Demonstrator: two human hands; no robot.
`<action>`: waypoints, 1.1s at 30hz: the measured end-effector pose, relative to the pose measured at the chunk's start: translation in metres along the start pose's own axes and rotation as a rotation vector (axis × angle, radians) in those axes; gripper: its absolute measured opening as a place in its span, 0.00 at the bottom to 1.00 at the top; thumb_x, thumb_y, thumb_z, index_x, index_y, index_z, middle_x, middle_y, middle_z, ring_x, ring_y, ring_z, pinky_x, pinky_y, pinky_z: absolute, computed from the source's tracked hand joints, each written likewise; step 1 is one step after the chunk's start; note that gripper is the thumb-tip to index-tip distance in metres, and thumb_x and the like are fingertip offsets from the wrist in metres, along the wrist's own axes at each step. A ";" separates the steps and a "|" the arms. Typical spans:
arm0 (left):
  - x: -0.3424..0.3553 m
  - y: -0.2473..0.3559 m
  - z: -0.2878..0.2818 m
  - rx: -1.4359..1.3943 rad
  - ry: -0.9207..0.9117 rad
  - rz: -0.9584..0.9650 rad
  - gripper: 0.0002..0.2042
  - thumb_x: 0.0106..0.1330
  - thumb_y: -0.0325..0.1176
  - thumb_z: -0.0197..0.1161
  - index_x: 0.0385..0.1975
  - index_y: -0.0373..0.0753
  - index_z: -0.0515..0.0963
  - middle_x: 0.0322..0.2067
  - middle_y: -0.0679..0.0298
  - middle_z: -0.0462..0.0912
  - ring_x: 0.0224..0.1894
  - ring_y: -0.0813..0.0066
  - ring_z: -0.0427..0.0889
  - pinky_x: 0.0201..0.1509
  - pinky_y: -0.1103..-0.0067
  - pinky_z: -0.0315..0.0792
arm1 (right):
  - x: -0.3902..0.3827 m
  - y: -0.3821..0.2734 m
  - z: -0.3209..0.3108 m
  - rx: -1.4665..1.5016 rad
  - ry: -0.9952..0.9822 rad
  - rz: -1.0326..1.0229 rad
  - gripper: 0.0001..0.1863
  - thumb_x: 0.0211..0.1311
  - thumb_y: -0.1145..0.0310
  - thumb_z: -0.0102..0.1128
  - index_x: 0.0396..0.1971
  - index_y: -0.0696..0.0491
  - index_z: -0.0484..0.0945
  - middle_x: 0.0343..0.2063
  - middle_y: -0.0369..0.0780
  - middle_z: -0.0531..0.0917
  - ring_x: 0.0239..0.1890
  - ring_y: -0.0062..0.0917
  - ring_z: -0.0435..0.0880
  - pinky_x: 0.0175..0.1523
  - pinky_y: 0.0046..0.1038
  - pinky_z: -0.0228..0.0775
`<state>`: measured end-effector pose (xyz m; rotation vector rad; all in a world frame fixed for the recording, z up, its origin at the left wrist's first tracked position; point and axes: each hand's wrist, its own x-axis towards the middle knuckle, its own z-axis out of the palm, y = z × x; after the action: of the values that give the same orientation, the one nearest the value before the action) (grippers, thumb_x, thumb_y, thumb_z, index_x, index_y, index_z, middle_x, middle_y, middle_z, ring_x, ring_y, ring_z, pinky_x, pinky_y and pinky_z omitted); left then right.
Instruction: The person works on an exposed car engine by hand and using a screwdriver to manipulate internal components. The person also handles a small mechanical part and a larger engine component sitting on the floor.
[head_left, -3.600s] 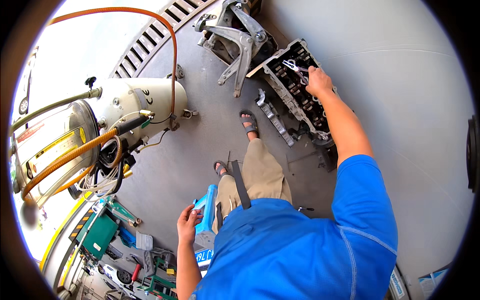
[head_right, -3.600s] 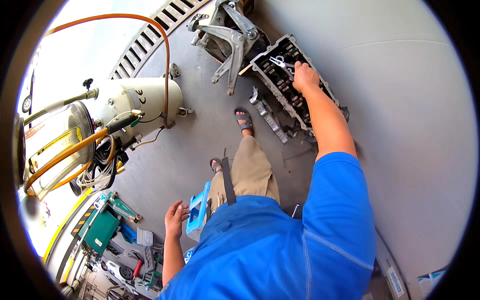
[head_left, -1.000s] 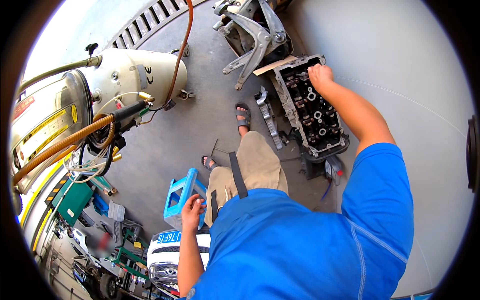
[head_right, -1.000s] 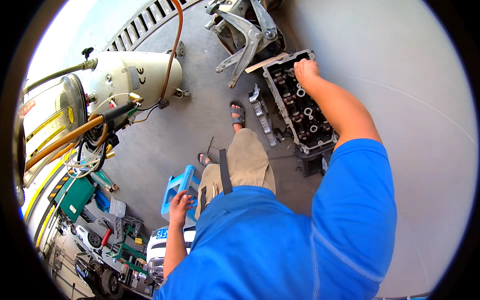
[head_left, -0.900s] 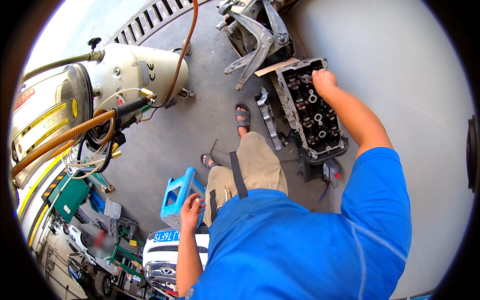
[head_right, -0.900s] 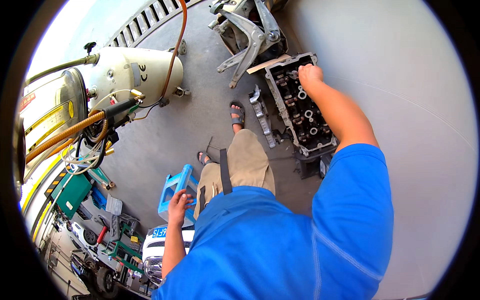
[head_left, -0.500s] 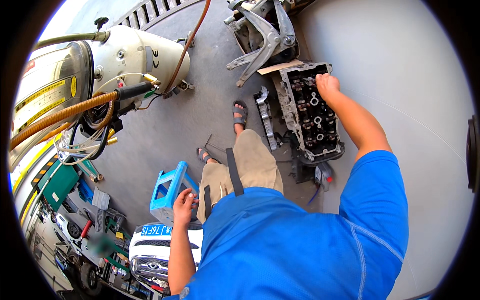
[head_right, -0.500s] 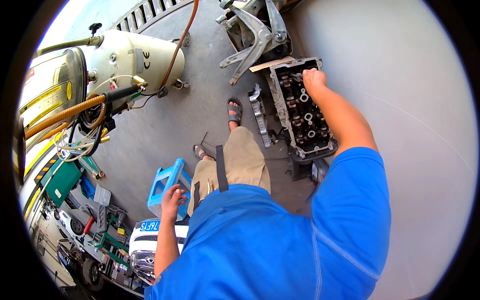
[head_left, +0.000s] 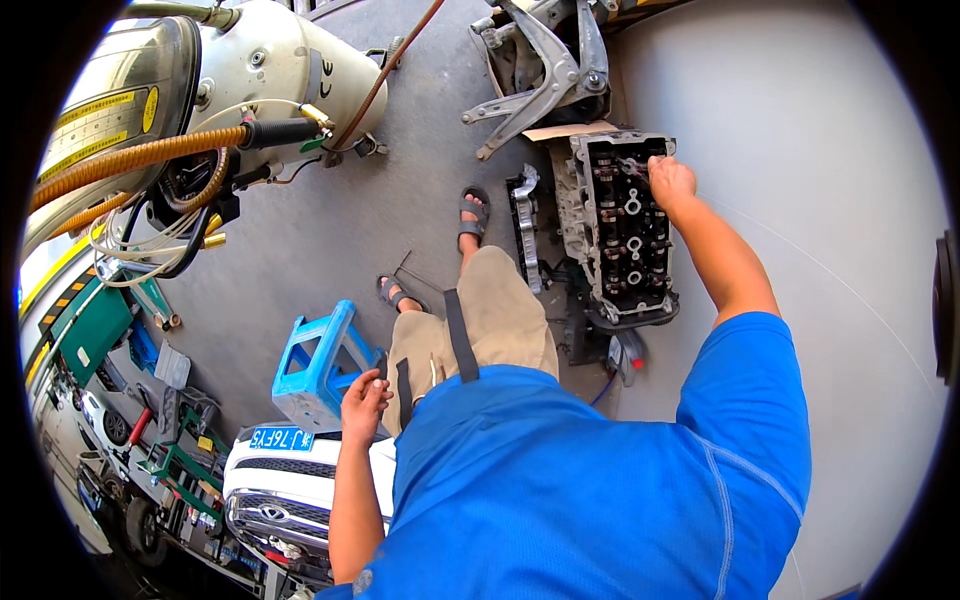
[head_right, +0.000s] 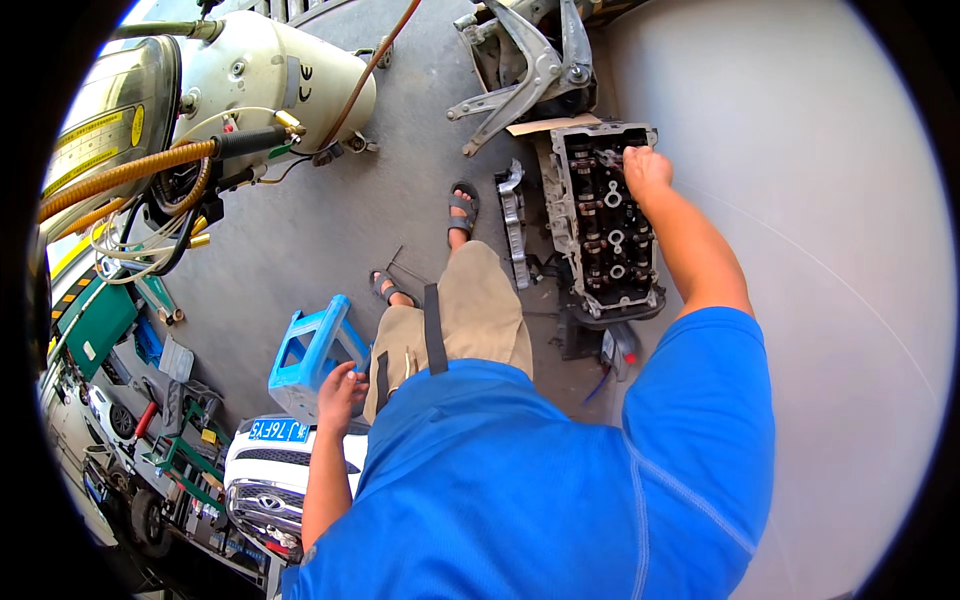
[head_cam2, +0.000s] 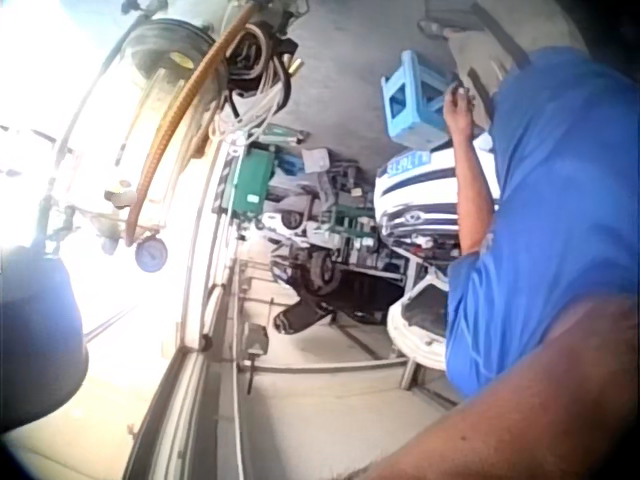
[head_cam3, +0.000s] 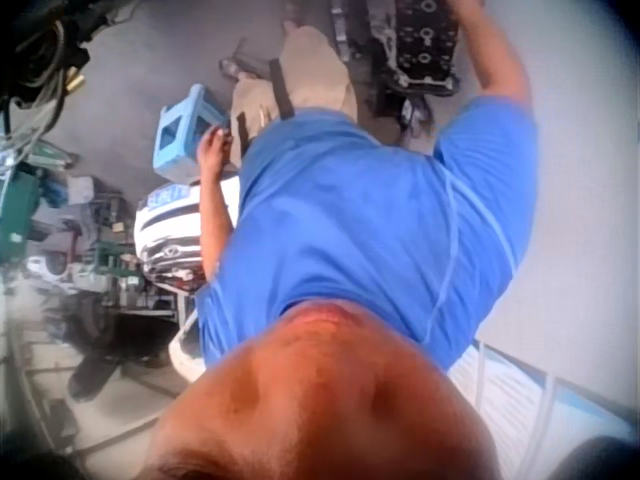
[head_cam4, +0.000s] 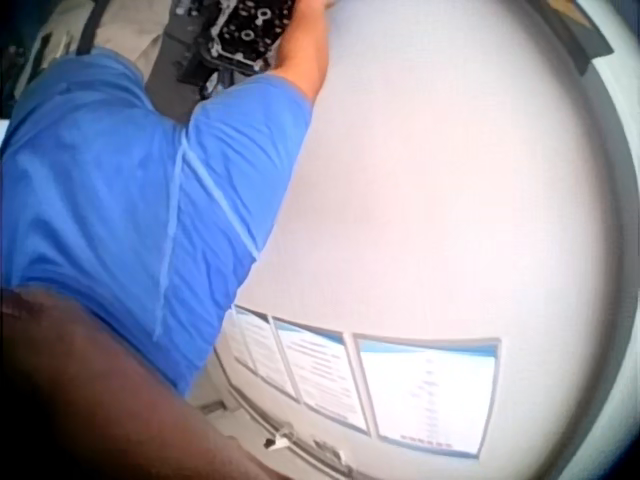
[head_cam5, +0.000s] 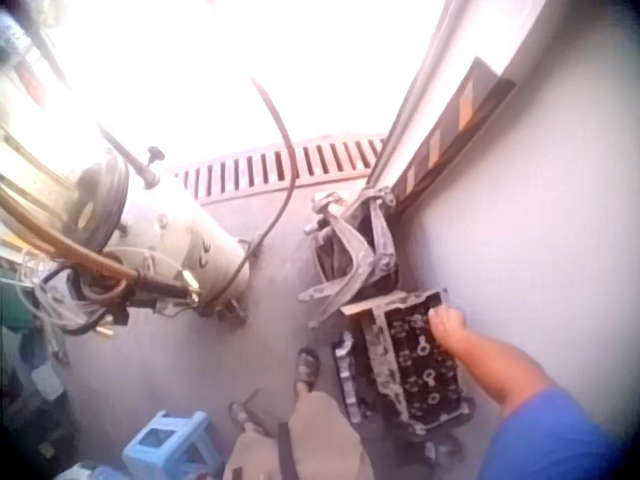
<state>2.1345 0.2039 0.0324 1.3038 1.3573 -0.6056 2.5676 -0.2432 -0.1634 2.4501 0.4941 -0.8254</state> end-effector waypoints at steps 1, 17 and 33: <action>0.002 -0.005 -0.001 -0.019 -0.016 -0.003 0.19 0.68 0.36 0.57 0.54 0.31 0.69 0.39 0.61 0.81 0.36 0.78 0.80 0.36 0.85 0.71 | -0.003 -0.004 0.000 -0.005 0.002 -0.003 0.10 0.64 0.70 0.46 0.44 0.51 0.72 0.40 0.46 0.81 0.39 0.38 0.85 0.38 0.36 0.79; -0.005 -0.016 0.000 -0.010 -0.007 0.009 0.20 0.68 0.37 0.58 0.54 0.31 0.69 0.39 0.62 0.81 0.35 0.79 0.80 0.35 0.86 0.70 | -0.033 -0.015 -0.001 0.118 -0.104 0.113 0.20 0.53 0.71 0.61 0.46 0.53 0.66 0.44 0.47 0.78 0.44 0.41 0.83 0.44 0.37 0.78; -0.001 -0.010 0.002 -0.007 -0.016 0.031 0.19 0.68 0.35 0.58 0.54 0.31 0.70 0.37 0.63 0.82 0.34 0.80 0.80 0.34 0.86 0.70 | -0.036 -0.021 0.013 0.140 -0.139 0.158 0.23 0.53 0.66 0.61 0.48 0.55 0.66 0.45 0.48 0.77 0.45 0.40 0.82 0.45 0.35 0.78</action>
<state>2.1256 0.1987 0.0299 1.3091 1.3225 -0.5884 2.5246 -0.2399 -0.1570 2.4966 0.1953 -0.9833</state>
